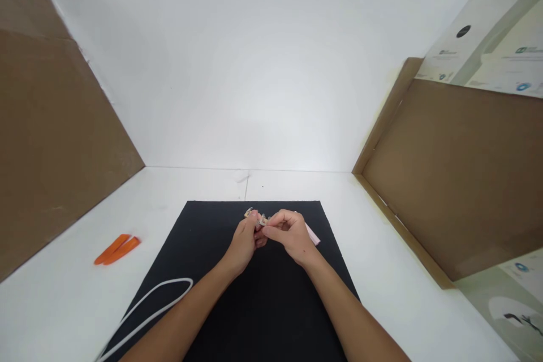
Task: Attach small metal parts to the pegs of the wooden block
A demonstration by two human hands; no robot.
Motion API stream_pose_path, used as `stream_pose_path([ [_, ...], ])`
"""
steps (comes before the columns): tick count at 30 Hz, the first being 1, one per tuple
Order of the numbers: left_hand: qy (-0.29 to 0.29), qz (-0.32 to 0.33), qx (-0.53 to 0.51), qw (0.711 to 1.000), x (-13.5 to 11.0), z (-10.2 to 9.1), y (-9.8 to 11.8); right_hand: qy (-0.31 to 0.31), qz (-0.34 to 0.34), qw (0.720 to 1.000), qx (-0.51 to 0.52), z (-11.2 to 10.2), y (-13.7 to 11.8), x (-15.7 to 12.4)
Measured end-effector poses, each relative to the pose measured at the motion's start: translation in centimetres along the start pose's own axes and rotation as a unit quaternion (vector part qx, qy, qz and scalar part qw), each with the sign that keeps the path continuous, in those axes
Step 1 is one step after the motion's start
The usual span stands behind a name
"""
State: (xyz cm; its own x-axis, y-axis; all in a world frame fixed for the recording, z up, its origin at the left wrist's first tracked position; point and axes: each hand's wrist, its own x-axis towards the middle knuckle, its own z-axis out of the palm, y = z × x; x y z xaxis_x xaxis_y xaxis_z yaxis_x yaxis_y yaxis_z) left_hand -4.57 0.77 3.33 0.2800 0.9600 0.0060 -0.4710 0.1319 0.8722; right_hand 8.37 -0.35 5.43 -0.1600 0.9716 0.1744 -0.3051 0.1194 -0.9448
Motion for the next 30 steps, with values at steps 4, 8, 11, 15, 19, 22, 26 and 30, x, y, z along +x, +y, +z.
stream_pose_path([
  [4,-0.018,0.01,0.001,1.0,0.1,0.0,-0.1,0.048,-0.022,0.998,-0.023,-0.4,0.3,0.3],
  [8,0.006,0.006,0.006,1.0,0.1,0.0,-0.2,0.002,-0.006,1.0,-0.011,-0.1,0.1,0.0],
  [11,0.019,0.002,0.027,0.999,0.0,0.0,-0.2,-0.029,-0.006,0.999,-0.021,0.0,-0.2,-0.2],
  [15,0.005,0.008,0.018,1.0,0.0,-0.1,-0.1,-0.028,-0.026,0.999,-0.033,-0.4,-0.2,-0.1],
  [19,-0.022,0.023,-0.002,0.999,0.1,-0.2,-0.2,0.03,-0.039,0.999,-0.023,-0.9,0.1,0.3],
  [22,-0.019,0.033,-0.011,0.999,0.1,-0.1,-0.2,0.073,-0.035,0.997,-0.015,-0.8,0.0,0.5],
  [26,-0.015,0.037,-0.044,0.998,0.0,0.3,0.3,0.095,-0.029,0.995,-0.008,-0.5,-0.1,0.6],
  [30,-0.016,0.023,-0.079,0.997,-0.1,0.5,0.8,0.132,-0.035,0.991,-0.017,-0.5,0.1,0.7],
])
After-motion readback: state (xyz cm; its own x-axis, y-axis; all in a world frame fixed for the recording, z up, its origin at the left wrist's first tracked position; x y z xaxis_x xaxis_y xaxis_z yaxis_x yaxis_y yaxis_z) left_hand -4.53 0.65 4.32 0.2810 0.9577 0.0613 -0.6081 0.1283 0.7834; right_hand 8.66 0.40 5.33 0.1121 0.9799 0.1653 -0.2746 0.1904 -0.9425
